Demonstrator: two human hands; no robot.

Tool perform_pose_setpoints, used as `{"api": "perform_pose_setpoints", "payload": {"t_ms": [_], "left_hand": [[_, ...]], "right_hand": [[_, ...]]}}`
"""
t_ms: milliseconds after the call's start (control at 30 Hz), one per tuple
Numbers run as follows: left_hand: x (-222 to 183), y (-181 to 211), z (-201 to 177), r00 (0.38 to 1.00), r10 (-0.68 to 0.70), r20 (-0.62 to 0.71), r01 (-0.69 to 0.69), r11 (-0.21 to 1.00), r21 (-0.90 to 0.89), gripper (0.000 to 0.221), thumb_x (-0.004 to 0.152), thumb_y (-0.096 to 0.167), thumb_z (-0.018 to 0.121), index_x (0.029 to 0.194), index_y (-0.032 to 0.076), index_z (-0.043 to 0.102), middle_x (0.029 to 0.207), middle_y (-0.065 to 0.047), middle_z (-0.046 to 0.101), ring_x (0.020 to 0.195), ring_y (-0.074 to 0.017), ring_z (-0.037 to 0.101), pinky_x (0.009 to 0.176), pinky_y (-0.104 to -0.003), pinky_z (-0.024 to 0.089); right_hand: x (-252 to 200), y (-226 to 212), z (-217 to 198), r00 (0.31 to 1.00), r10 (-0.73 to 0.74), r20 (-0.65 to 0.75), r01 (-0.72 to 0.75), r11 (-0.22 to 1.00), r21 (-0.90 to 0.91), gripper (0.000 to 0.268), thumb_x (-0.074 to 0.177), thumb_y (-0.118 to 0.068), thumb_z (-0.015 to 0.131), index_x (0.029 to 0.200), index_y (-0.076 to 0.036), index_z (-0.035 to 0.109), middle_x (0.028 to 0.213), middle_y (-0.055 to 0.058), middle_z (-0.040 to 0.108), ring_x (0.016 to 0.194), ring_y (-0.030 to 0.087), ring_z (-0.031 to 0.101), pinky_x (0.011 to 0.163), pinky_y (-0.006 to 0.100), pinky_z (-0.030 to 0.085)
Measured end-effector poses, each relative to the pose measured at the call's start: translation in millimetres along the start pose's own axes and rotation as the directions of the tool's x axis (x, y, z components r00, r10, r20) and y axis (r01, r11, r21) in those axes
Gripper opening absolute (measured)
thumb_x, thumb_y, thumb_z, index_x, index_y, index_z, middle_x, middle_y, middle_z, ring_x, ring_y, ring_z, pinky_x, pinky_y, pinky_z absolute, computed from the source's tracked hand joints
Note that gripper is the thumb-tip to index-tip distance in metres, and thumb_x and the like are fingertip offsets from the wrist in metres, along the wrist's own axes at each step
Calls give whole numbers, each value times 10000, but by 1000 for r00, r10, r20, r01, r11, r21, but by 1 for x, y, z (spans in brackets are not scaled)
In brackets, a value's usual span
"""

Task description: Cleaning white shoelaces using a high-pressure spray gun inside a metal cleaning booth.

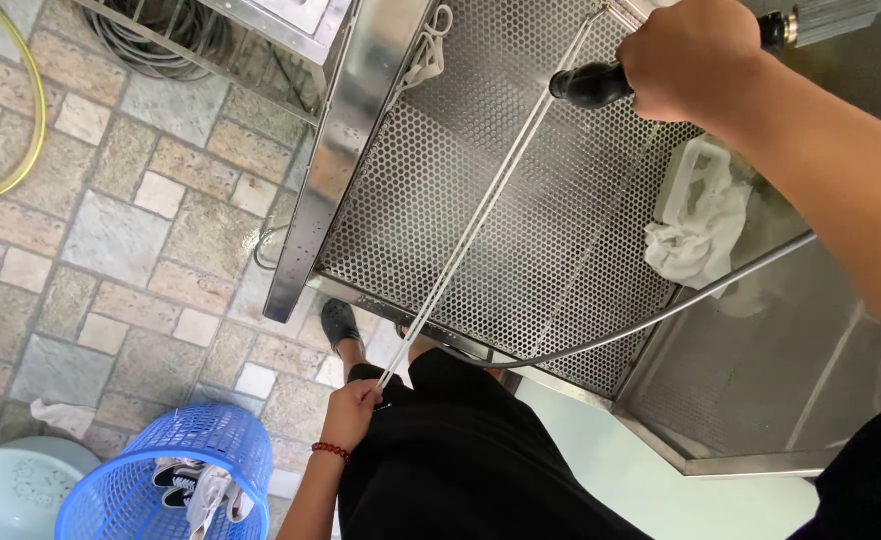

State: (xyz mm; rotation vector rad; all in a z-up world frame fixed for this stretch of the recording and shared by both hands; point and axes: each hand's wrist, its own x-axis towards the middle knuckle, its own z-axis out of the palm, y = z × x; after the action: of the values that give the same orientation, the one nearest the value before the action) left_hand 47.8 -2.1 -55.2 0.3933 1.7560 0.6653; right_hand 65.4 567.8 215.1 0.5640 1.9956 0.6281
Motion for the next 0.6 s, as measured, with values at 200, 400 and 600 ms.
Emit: {"api": "perform_pose_setpoints", "payload": {"t_ms": [200,400,600], "left_hand": [[-5,1,-2,1000,15,5,-15,1000,-26,177,923,147,652,980,20,761,783,-110,762,685,-197,716,664,-315,549],[-7,-3,-3,1000,24,-3,-24,1000,-17,178,928,154,654,959,15,760,780,-111,761,677,-197,710,660,-317,551],[-9,-7,0,999,42,-16,-43,998,-44,177,925,155,659,976,22,764,776,-105,760,669,-191,707,648,-311,548]], "right_hand": [[-20,4,-27,1000,-2,-27,1,1000,-10,145,844,-252,769,977,-251,829,818,-14,767,767,170,757,606,333,578],[-26,13,-30,998,-18,-63,15,998,-55,148,827,-248,790,968,-222,822,781,-12,760,709,156,754,580,322,579],[-33,10,-36,990,-54,-127,45,996,-74,144,797,-230,800,938,-223,830,753,-25,778,701,150,748,579,331,587]]}}
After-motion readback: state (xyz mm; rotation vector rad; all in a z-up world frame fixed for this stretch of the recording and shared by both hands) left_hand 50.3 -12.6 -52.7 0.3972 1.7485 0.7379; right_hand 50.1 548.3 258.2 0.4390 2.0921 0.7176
